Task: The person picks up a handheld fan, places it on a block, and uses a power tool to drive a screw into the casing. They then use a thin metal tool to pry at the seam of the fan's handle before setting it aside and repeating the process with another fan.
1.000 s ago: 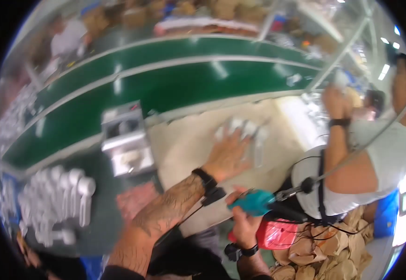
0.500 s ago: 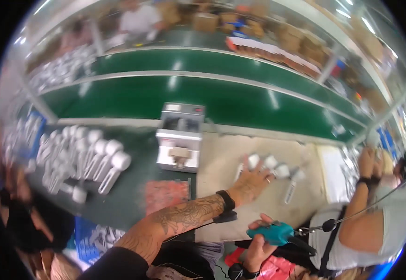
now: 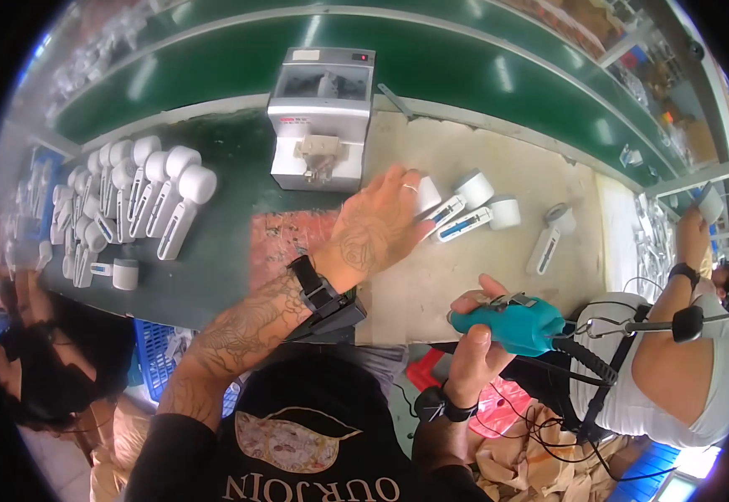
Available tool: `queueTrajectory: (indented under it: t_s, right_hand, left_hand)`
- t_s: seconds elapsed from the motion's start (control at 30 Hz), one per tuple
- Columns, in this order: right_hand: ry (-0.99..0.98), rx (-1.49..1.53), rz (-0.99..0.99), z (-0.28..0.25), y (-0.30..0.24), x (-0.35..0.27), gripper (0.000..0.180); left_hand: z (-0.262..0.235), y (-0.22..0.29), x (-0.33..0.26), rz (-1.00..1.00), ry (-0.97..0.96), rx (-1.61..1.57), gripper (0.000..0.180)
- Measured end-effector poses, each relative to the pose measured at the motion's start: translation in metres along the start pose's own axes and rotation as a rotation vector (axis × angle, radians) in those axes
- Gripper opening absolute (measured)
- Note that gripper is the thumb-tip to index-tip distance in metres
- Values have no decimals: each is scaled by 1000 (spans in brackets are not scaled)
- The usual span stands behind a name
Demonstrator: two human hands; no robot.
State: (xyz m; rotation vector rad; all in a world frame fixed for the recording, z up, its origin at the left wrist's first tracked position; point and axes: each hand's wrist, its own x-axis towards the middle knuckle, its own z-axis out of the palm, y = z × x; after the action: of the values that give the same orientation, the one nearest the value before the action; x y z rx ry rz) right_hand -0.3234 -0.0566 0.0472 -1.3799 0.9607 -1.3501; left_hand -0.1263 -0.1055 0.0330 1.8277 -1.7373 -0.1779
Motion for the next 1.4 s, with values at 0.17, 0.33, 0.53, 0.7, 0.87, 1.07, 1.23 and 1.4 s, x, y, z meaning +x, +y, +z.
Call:
queueTrajectory:
  t_s: [0.17,0.33,0.53,0.7,0.87,1.07,1.23,1.4]
  right_hand:
    - [-27,-37,48,6,-9,-4,78]
    - [-39,-55,17,13,-7,-7,72]
    - [-52,-77,-42,31,-1,-2,68]
    - [-63,-107,-49,50,5,3,66]
    - [-143,-108,-59,65,10,-2,68]
    - [-208,-71,-62,80,16,-8,70]
    - [-261,-68,-74,89,18,-6,68]
    - [-125,52,-88,95,6,1,66]
  left_hand:
    - [0,-11,-20,-112,-110,-4,53]
    - [6,-27,-39,-50,-78,-40,50]
    - [-4,-27,-46,-120,-176,24,44]
    - [-48,-10,-51,-75,-32,-188,33]
    - [-88,-25,-78,83,134,-155,26]
    - [-99,-45,-99,90,195,-142,32]
    - [-99,-59,-108,68,154,-171,35]
    - [-93,-71,-109,86,95,-193,34]
